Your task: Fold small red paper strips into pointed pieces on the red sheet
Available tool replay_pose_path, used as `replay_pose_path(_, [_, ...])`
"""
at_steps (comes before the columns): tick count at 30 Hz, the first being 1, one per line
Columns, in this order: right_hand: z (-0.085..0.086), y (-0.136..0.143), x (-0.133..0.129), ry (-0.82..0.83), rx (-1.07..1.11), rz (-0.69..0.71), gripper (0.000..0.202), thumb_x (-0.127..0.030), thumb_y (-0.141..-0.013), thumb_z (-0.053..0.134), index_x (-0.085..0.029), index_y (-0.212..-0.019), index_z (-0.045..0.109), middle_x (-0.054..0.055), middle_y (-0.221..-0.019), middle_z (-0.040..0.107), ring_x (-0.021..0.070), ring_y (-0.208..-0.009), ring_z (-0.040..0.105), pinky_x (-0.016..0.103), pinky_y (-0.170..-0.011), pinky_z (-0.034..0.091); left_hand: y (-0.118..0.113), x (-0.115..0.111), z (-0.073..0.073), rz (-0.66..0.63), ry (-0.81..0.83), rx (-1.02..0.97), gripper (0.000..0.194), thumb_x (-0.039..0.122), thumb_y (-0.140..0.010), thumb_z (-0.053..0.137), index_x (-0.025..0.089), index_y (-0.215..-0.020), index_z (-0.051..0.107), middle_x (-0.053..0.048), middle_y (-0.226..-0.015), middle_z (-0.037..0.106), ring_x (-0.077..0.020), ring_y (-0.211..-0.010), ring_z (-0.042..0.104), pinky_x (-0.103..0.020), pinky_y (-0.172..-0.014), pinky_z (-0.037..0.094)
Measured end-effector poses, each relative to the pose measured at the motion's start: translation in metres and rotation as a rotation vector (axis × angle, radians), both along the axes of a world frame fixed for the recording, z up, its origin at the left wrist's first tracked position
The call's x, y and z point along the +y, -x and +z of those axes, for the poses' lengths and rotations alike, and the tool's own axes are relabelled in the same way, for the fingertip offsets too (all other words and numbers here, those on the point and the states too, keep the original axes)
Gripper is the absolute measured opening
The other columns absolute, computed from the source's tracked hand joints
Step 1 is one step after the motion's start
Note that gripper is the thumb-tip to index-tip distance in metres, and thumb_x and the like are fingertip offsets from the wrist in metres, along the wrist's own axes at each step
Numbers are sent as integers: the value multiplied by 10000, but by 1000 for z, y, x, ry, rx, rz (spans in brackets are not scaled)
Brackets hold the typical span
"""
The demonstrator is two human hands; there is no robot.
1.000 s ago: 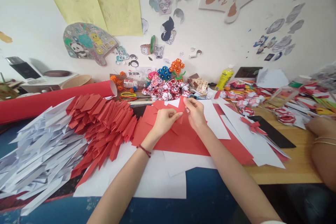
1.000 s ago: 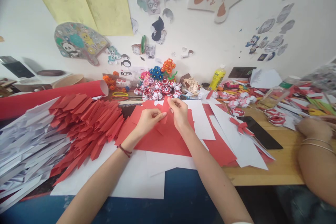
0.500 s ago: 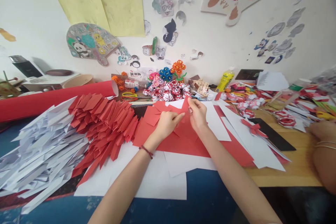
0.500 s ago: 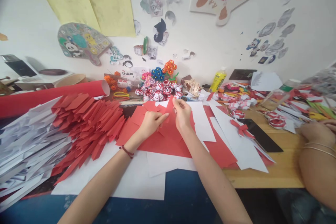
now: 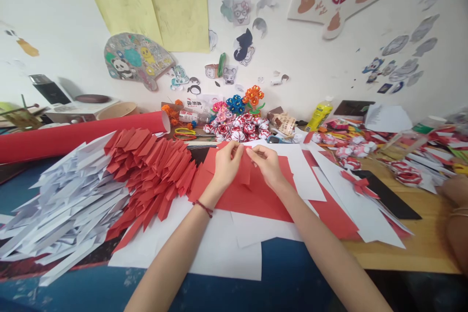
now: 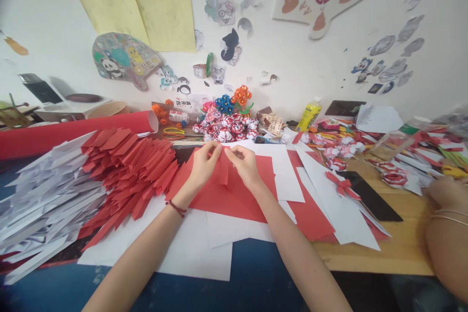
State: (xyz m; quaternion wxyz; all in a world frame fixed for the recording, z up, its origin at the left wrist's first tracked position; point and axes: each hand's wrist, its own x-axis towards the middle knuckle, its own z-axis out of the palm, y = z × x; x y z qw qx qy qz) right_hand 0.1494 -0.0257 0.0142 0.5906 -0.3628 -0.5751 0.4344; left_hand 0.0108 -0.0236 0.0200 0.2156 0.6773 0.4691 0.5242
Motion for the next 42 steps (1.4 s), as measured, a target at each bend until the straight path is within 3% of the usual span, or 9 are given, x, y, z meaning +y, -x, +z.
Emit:
replay_pose_path(7, [3, -3, -1, 75, -35, 125, 328, -471, -802, 695, -197, -659, 584, -41, -572, 465, 109, -535, 420, 264, -522, 311, 2, -4, 3, -33, -41, 5, 239, 328, -931, 471, 182, -747, 514, 23, -667, 539, -104, -612, 463, -229, -602, 321])
replay_pose_path(11, [3, -3, -2, 132, 5, 191, 319, -452, -799, 690, -198, -669, 547, -58, -597, 409, 93, -528, 352, 253, -504, 266, -1, -5, 3, -54, 38, -19, 270, 333, -909, 484, 186, -685, 446, 40, -607, 465, -98, -573, 413, -228, -574, 301])
replay_pose_path(24, [-3, 3, 0, 15, 60, -54, 326, -437, -777, 700, -207, -654, 504, -40, -638, 408, 116, -586, 344, 260, -538, 283, -12, -2, -7, -190, 128, -234, 265, 356, -874, 501, 179, -683, 454, 37, -646, 461, -92, -619, 422, -205, -604, 349])
replay_pose_path(36, [-8, -24, 24, -5, 259, -352, 359, -460, -741, 720, -212, -643, 480, -68, -576, 372, 94, -516, 294, 262, -493, 239, -27, -18, -7, -310, 165, -143, 268, 317, -871, 500, 171, -647, 493, 17, -620, 514, -101, -597, 452, -226, -597, 355])
replay_pose_path(42, [-12, -28, 30, -20, 299, -396, 388, -482, -741, 717, -217, -624, 459, -74, -549, 367, 92, -493, 315, 258, -489, 264, -24, -14, -11, -306, 174, -144, 291, 344, -888, 500, 167, -660, 537, 6, -621, 572, -104, -591, 503, -228, -613, 386])
